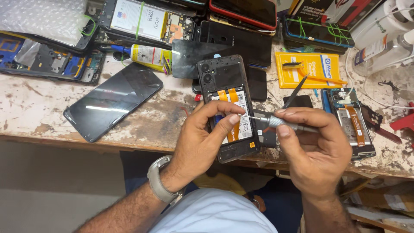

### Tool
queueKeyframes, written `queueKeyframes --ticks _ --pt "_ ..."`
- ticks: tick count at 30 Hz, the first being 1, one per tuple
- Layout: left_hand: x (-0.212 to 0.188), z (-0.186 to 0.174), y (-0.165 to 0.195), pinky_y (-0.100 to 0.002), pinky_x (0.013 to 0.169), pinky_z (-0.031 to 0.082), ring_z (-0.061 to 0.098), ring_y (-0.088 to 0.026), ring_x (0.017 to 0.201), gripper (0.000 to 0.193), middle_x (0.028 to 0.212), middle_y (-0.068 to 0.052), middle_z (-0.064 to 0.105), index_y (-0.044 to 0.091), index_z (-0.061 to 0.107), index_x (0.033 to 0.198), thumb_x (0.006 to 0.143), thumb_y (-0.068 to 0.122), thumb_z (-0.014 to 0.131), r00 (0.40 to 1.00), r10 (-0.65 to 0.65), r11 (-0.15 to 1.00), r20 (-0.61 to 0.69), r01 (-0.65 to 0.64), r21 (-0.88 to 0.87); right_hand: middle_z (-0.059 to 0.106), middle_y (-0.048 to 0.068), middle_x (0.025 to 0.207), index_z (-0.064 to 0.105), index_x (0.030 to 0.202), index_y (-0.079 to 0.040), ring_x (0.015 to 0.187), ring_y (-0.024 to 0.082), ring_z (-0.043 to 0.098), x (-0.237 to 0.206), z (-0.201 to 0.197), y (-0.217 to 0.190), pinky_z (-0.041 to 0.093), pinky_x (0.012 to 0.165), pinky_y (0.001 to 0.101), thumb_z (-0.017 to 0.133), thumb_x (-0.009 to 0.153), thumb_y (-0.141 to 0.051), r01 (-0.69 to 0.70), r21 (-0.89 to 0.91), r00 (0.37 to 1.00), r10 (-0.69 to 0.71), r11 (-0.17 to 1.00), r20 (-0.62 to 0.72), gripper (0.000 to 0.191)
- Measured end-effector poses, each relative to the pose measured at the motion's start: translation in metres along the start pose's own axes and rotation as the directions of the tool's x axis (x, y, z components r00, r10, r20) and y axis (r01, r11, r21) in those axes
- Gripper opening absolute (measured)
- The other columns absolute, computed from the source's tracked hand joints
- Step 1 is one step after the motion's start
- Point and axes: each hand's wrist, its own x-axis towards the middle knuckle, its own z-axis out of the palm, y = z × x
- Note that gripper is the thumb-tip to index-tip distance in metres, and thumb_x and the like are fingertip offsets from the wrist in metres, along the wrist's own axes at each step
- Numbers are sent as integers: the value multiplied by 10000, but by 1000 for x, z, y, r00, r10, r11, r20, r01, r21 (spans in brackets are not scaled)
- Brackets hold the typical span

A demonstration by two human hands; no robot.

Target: The person uses a screwdriver to remove screws from the back of a disassembled smartphone. They carefully unscrew multiple fasteners around the battery and camera area while holding the device steady.

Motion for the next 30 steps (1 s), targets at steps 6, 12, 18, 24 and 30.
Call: queueKeyframes --ticks 6,12,18,24,30 --pt "22 22 2 -275 914 513 640 -120 1008 159 1038 -40 696 59 728 1093 1015 179 659 1000 19 1000 4 -19 18 655 158 1185 589 1200 41 1115 178 694 17 -14 0 630 983 304 653 1025 84 23 -78 1000 -23 997 -1 191" --pt "46 47 5 -270 910 516 644 -113 1004 151 1036 -29 704 62 723 1084 1014 179 658 1000 23 1000 19 -23 18 667 147 1156 605 1185 24 1090 165 687 37 -40 5 604 971 268 686 997 89 143 -218 989 -132 966 62 215" --pt "60 66 -9 -270 958 516 668 -123 1051 152 1067 -34 727 55 725 1101 1026 169 658 997 82 995 11 -83 62 675 142 1142 597 1186 16 1076 168 695 44 -61 19 595 956 253 714 994 97 237 -291 971 -213 927 112 239" --pt "53 70 -28 -280 1027 516 651 -136 1162 281 1223 -59 698 38 662 1289 1048 176 623 999 27 996 41 -23 -89 670 138 1151 595 1129 12 1076 177 699 34 -74 34 604 947 268 707 959 95 216 -280 976 -203 935 74 220" --pt "62 79 -6 -311 1098 495 587 -193 1305 527 1416 -155 573 36 519 1499 979 11 597 990 134 991 -47 -135 -12 698 157 1121 625 1129 17 1045 207 721 43 -99 11 628 924 303 720 902 100 322 -385 936 -231 865 266 260"
